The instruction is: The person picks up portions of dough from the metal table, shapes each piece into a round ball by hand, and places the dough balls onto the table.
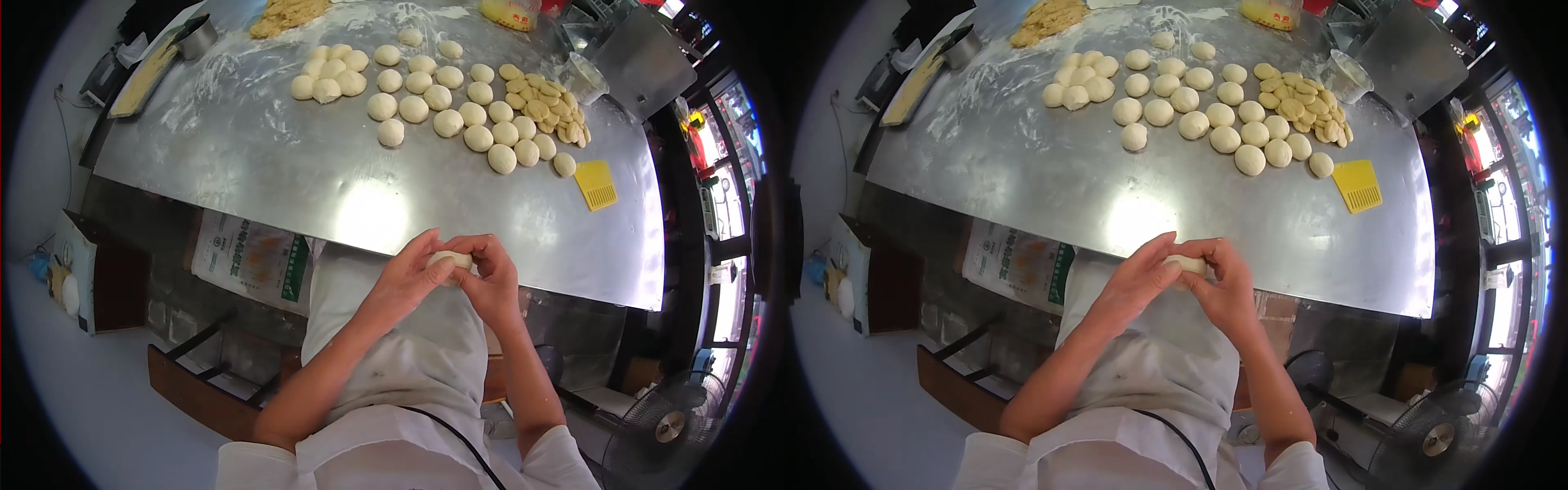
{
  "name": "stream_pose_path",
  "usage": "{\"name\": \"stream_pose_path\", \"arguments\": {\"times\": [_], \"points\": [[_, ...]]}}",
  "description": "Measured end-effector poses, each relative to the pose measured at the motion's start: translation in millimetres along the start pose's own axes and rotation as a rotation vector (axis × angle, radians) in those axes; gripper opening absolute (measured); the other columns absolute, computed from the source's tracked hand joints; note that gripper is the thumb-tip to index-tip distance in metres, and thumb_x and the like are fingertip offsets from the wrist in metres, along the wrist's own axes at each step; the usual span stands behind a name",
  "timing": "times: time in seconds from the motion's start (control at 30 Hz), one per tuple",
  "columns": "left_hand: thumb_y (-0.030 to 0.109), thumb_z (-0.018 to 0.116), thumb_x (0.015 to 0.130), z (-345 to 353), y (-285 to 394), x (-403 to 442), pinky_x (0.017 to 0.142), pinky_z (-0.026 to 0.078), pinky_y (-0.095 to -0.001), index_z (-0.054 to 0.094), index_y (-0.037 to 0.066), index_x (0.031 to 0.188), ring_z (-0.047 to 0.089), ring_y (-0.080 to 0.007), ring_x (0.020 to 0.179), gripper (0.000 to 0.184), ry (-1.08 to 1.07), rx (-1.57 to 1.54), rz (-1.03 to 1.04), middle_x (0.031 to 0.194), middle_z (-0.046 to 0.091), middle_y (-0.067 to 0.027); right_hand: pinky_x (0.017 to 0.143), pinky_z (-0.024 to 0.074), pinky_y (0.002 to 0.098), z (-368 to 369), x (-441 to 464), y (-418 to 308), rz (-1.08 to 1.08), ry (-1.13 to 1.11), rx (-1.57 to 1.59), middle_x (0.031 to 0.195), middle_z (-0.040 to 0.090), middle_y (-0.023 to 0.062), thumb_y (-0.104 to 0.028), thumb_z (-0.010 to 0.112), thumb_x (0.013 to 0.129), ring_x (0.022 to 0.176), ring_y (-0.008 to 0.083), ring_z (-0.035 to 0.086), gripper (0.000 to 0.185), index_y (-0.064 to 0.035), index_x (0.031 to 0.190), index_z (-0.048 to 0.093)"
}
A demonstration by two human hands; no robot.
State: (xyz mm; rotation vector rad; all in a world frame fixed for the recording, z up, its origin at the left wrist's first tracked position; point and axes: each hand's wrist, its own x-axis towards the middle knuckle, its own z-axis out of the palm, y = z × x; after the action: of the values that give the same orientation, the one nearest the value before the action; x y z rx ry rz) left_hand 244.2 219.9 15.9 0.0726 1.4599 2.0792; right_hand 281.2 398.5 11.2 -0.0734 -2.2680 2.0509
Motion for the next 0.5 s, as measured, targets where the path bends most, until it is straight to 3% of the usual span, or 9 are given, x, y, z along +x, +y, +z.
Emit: {"name": "stream_pose_path", "arguments": {"times": [0.1, 0.2, 0.3, 0.4, 0.5], "points": [[0.036, 0.063, 0.109, -9.2, 2.1, 3.6, 0.113, 0.048, -0.0368, 0.047, -0.001, 0.153, 0.06, -0.0208, 0.132, 0.06, -0.21, -0.094, -0.217, 0.143, 0.061, -0.0129, 0.102, 0.0534, 0.0379, 3.2, 2.4, -29.6, -0.095, -0.182, -0.264, 0.143, 0.063, 0.0135, 0.003, 0.078, 0.087, 0.127, 0.0276, 0.063, 0.044, -0.0037, 0.128, 0.063], [0.031, 0.061, 0.109, -20.0, -19.3, 9.5, 0.113, 0.05, -0.0402, 0.046, -0.001, 0.153, 0.061, -0.0238, 0.133, 0.056, -0.235, -0.522, -0.228, 0.143, 0.061, -0.0142, 0.111, 0.049, 0.041, -2.8, 2.7, -42.8, -0.248, -0.088, -0.517, 0.157, 0.051, 0.0155, -0.007, 0.084, 0.086, 0.141, 0.0324, 0.053, 0.061, -0.0049, 0.141, 0.058], [0.024, 0.06, 0.109, -18.0, -14.0, 5.9, 0.112, 0.053, -0.0412, 0.047, 0.001, 0.152, 0.061, -0.0259, 0.133, 0.051, -0.135, -0.61, -0.166, 0.142, 0.062, -0.0153, 0.119, 0.0407, 0.0458, -17.1, -1.7, -43.3, -0.163, -0.021, -0.357, 0.162, 0.044, 0.0169, -0.018, 0.09, 0.082, 0.15, 0.0358, 0.042, 0.081, -0.0053, 0.15, 0.049], [0.019, 0.06, 0.108, -11.3, -13.5, 7.6, 0.11, 0.054, -0.0402, 0.046, 0.001, 0.153, 0.06, -0.0255, 0.135, 0.05, -0.125, -0.57, -0.202, 0.143, 0.061, -0.0147, 0.125, 0.0324, 0.0488, -5.7, -3.0, -16.6, -0.166, -0.135, -0.48, 0.162, 0.045, 0.018, -0.029, 0.092, 0.078, 0.15, 0.037, 0.043, 0.092, -0.0055, 0.153, 0.045], [0.01, 0.056, 0.107, 8.7, -12.0, 2.7, 0.109, 0.054, -0.0384, 0.047, 0.003, 0.152, 0.06, -0.0246, 0.133, 0.047, 0.011, -0.443, -0.249, 0.143, 0.059, -0.0136, 0.125, 0.0326, 0.0516, 2.4, 2.4, -14.2, -0.306, -0.135, -0.711, 0.157, 0.05, 0.0191, -0.029, 0.091, 0.077, 0.148, 0.0386, 0.045, 0.087, -0.0054, 0.15, 0.049]]}}
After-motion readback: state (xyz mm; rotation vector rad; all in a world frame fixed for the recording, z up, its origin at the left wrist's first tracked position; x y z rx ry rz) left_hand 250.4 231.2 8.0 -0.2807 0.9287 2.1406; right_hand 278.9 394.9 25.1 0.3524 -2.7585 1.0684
